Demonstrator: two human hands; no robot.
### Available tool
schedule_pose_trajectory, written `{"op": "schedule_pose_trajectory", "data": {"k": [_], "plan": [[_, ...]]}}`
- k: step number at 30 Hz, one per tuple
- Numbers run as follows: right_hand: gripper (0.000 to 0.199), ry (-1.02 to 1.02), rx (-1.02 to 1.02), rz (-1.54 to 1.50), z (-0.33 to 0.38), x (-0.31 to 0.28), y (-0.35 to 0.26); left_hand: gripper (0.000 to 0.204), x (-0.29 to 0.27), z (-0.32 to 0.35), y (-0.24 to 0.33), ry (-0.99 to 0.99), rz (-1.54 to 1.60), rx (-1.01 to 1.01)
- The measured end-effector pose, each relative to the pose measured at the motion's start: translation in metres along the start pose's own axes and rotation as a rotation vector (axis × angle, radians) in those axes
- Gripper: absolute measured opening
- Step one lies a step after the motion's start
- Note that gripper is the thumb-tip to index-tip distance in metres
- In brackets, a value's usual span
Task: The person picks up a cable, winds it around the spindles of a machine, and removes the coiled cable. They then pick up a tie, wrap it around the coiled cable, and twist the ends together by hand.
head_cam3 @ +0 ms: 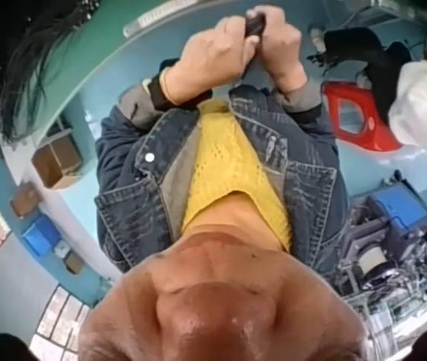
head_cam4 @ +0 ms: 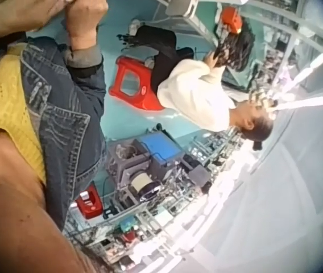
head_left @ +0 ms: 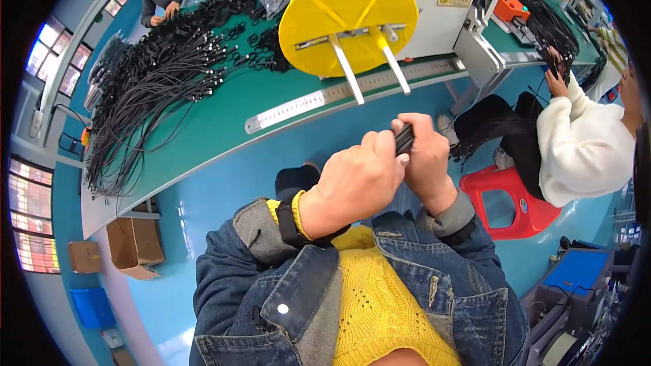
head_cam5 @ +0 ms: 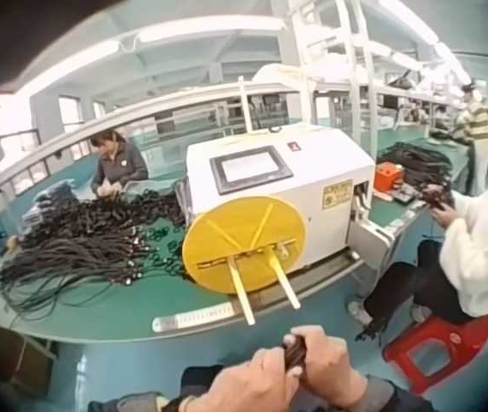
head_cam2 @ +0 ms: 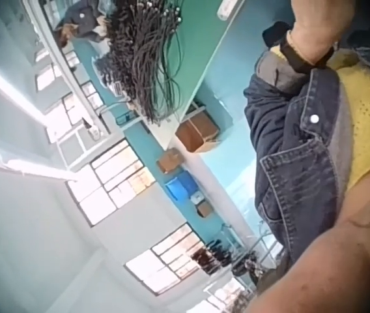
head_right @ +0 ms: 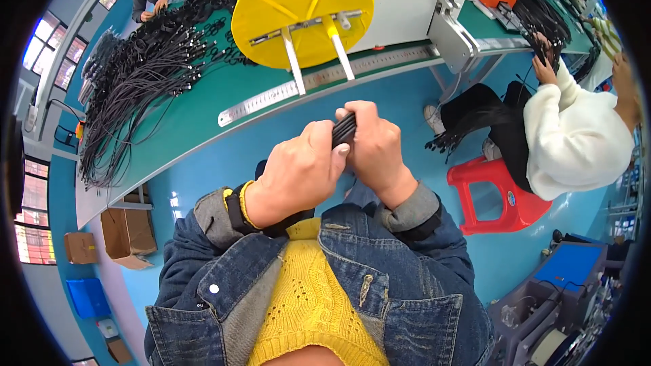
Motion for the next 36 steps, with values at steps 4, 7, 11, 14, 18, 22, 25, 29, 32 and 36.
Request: {"op": "schedule_pose_trajectory", "data": {"k": [4, 7, 11, 14, 18, 22, 25, 29, 32, 36], "plan": [[0.028, -0.4, -0.008, -0.024, 0.032, 0.05, 0.015, 0.025, 0.032, 0.023, -0.052, -0.181, 0.273, -0.05], [0.024, -0.478, 0.022, -0.157, 0.04, 0.084, 0.01, 0.034, 0.054, 0.04, -0.118, -0.113, 0.993, -0.538], [0.023, -0.567, 0.011, -0.21, 0.047, 0.119, 0.005, 0.036, 0.068, 0.05, -0.11, -0.231, 1.233, -0.523], [0.025, -0.657, -0.005, -0.196, 0.057, 0.135, 0.001, 0.032, 0.084, 0.074, -0.116, -0.623, 1.249, -0.715], [0.023, -0.832, -0.137, -0.081, 0.068, 0.14, -0.011, 0.03, 0.1, 0.104, -0.128, -0.838, 1.296, -1.002], [0.025, -1.037, -0.358, 0.037, 0.079, 0.147, -0.032, 0.032, 0.113, 0.124, -0.136, -1.16, 1.011, -0.898], [0.024, -1.016, -0.284, -0.105, 0.077, 0.15, -0.034, 0.034, 0.105, 0.113, -0.125, -0.93, 1.109, -0.685], [0.018, -0.828, 0.178, -0.523, 0.073, 0.155, -0.012, 0.036, 0.103, 0.107, -0.131, -0.746, 1.314, -0.668], [0.017, -0.832, 0.478, -0.661, 0.091, 0.169, 0.008, 0.035, 0.108, 0.111, -0.138, -0.727, 1.41, -0.824], [0.016, -0.869, 0.209, -0.421, 0.085, 0.178, 0.001, 0.031, 0.116, 0.123, -0.148, -0.782, 1.451, -0.991]]}}
Point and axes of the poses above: each hand's wrist, its own z-axis away from the middle knuckle, its own x-axis out of the palm, y = z × x, the point moved 8 cm from there along -z, towards the middle knuckle, and after that the axes turned 3 degrees about -x, right-handed, at the moved point
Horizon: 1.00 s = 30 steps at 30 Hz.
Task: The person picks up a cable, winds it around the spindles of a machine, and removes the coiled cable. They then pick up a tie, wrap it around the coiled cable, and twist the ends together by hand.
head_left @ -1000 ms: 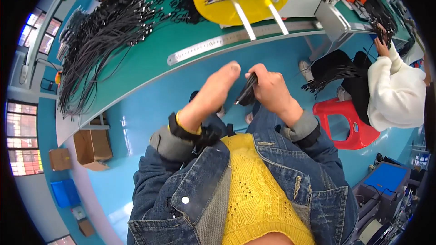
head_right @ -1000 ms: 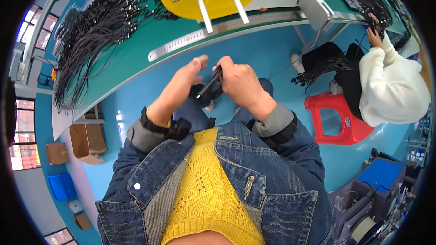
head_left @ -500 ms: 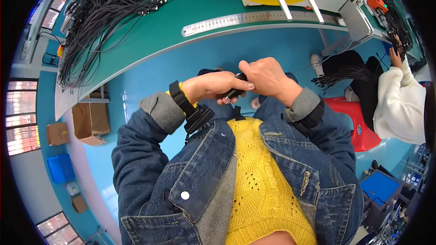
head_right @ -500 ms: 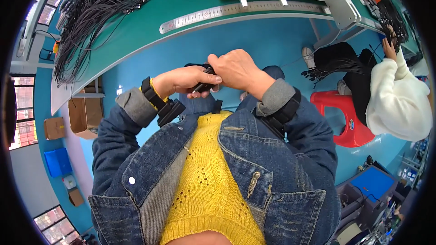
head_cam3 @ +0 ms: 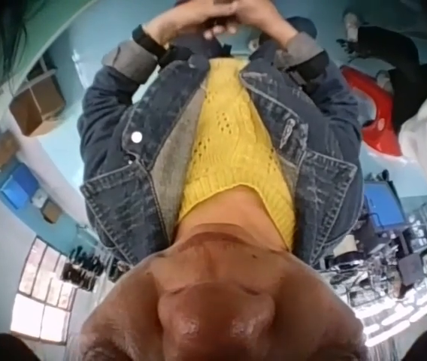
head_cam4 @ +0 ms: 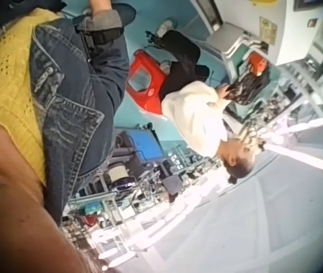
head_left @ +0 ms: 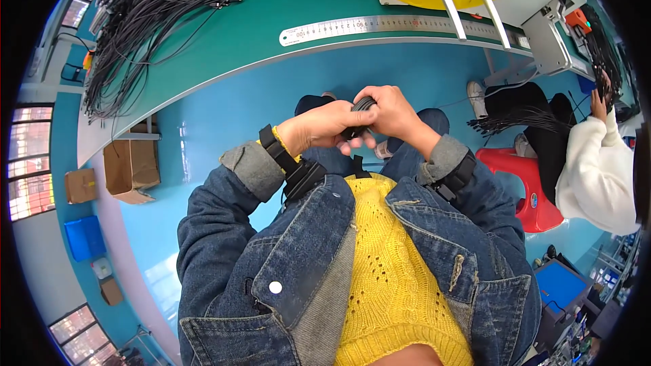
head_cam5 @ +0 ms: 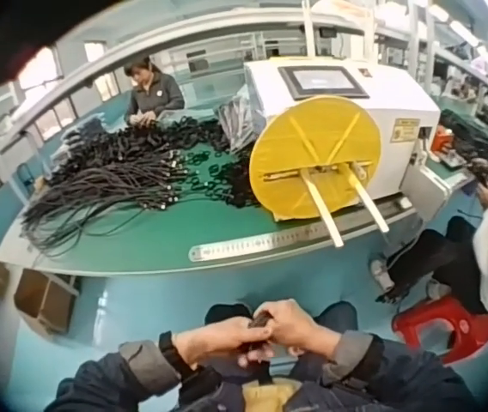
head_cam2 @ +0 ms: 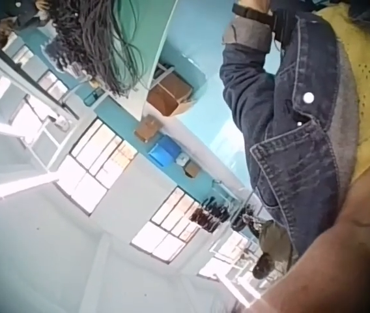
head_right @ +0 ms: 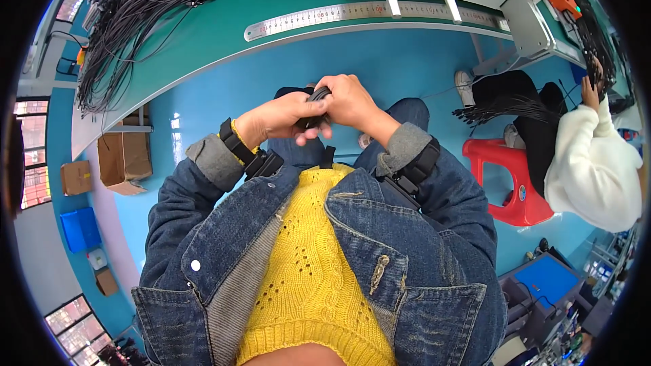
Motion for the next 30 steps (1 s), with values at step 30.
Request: {"op": "schedule_pose_trajectory", "data": {"k": [30], "plan": [[0.024, 0.142, -0.148, 0.224, -0.224, -0.036, -0.041, 0.013, -0.106, 0.083, 0.012, 0.142, 0.406, 0.508]]}}
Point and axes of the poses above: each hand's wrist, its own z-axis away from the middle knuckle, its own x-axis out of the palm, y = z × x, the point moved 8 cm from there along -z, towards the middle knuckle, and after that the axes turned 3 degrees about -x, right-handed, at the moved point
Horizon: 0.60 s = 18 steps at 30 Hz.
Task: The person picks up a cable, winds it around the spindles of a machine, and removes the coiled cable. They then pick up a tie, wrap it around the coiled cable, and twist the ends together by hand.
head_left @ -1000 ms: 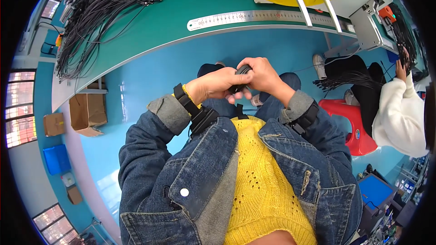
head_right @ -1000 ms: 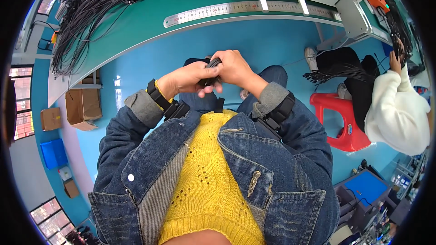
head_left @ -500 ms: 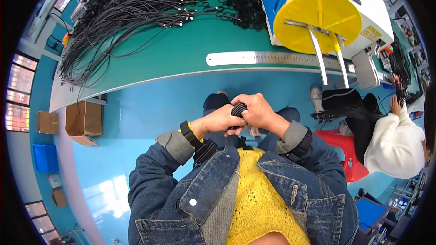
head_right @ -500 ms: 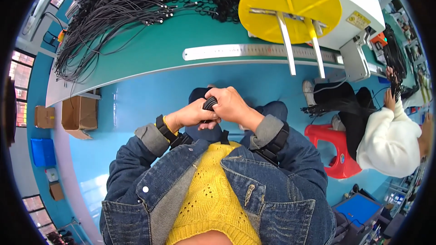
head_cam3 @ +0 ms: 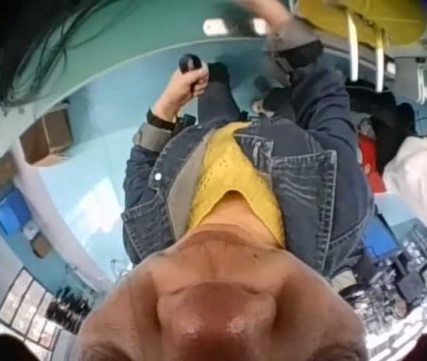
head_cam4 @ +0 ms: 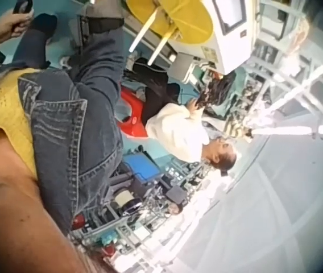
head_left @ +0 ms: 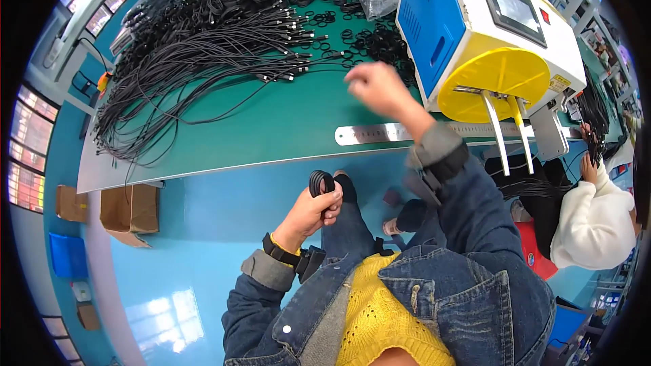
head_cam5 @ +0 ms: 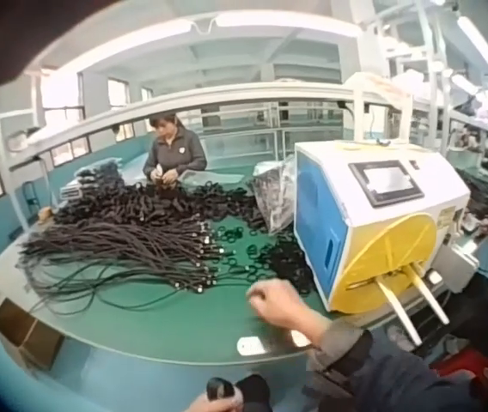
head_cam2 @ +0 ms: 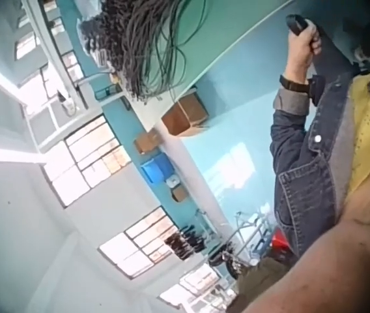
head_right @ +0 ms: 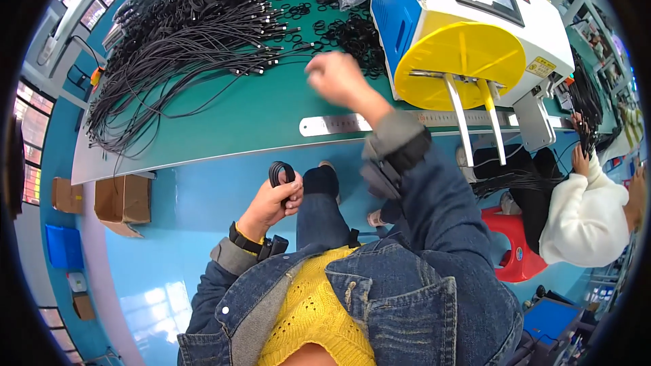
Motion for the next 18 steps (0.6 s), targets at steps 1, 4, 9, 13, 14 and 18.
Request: {"op": "schedule_pose_trajectory", "data": {"k": [1, 4, 9, 13, 14, 18], "plan": [[0.019, 0.049, 0.097, 0.089, -0.014, -0.005, 0.026, 0.013, 0.003, -0.001, 0.001, -0.013, -0.006, -0.005], [0.015, 0.067, 0.204, 0.336, -0.036, 0.014, 0.048, 0.013, -0.007, 0.0, 0.007, 0.036, 0.039, 0.091], [0.013, 0.063, 0.1, 0.7, -0.046, 0.041, 0.071, 0.014, -0.013, 0.002, 0.003, 0.014, 0.101, 0.071], [0.012, 0.111, -0.042, 0.695, -0.041, 0.037, 0.068, 0.014, -0.013, -0.004, -0.002, -0.031, 0.085, 0.041], [0.012, 0.131, -0.075, 0.687, -0.039, 0.034, 0.066, 0.015, -0.012, -0.004, 0.002, -0.013, 0.072, 0.061], [0.011, 0.303, 0.524, -0.706, -0.007, 0.017, 0.059, 0.014, -0.011, -0.005, 0.016, 0.062, 0.055, 0.146]]}}
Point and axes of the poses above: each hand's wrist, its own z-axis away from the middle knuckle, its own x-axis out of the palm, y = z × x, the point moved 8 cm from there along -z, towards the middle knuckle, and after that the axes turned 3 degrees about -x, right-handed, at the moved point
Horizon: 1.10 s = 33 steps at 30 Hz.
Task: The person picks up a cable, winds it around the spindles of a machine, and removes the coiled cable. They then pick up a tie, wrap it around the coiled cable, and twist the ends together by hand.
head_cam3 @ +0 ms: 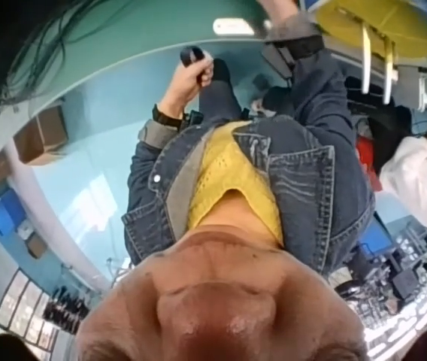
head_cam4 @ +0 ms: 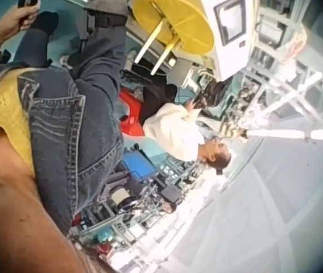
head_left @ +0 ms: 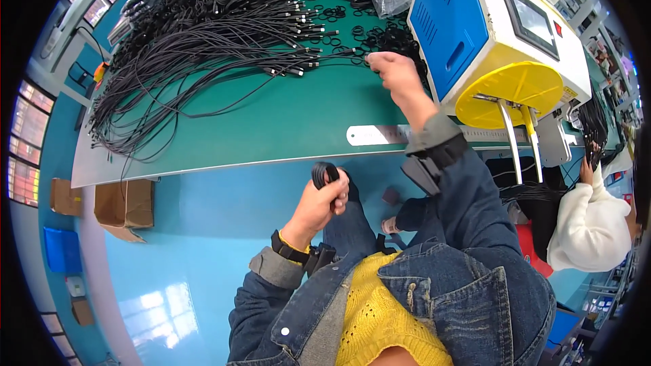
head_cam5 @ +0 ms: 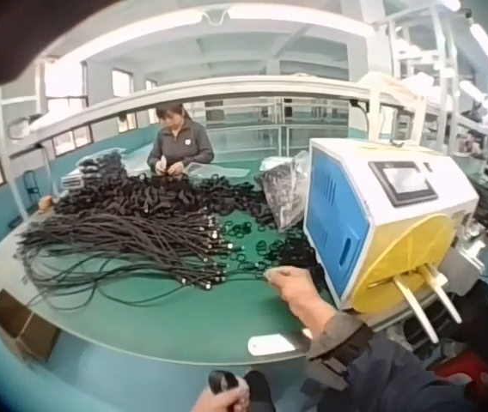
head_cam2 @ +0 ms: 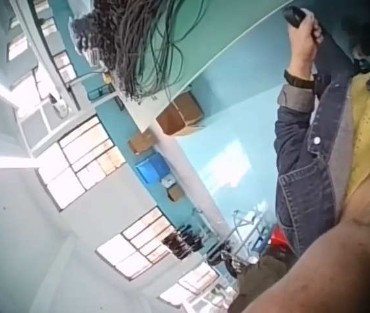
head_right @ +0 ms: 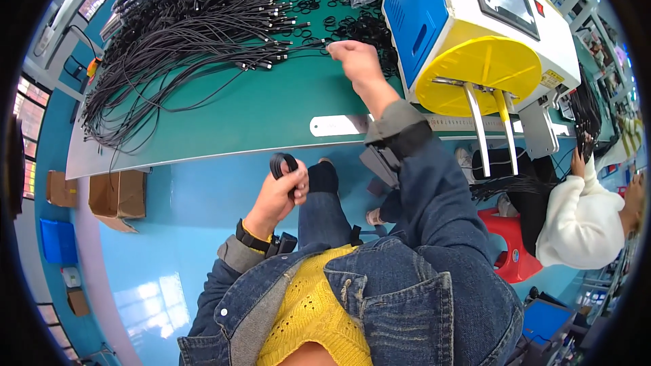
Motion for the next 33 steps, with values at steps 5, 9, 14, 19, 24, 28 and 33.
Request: {"op": "schedule_pose_trajectory", "data": {"k": [5, 9, 14, 19, 24, 28, 33], "plan": [[0.01, -0.338, 0.372, -0.475, 0.078, 0.004, 0.006, 0.011, 0.02, -0.006, 0.023, 0.125, -0.028, 0.16], [0.012, -0.579, 0.394, -0.476, 0.145, 0.0, 0.009, 0.014, 0.05, -0.013, 0.024, 0.075, -0.029, 0.225], [0.012, -0.529, 0.465, -0.426, 0.185, -0.029, 0.026, 0.013, 0.066, -0.017, -0.004, 0.071, -0.218, 0.166], [0.011, -0.583, 0.106, -0.481, 0.22, -0.048, 0.01, 0.013, 0.069, -0.019, -0.018, 0.105, -0.424, 0.126], [0.013, -0.566, 0.523, -0.53, 0.253, -0.058, 0.038, 0.011, 0.09, -0.022, -0.043, -0.079, -0.455, -0.022], [0.019, -0.509, 0.277, -0.164, 0.233, -0.093, 0.018, 0.011, 0.106, -0.02, -0.053, -0.15, -0.523, -0.116], [0.034, -0.507, -0.05, 0.265, 0.216, -0.104, -0.025, 0.014, 0.107, -0.018, -0.062, -0.156, -0.794, -0.209]]}}
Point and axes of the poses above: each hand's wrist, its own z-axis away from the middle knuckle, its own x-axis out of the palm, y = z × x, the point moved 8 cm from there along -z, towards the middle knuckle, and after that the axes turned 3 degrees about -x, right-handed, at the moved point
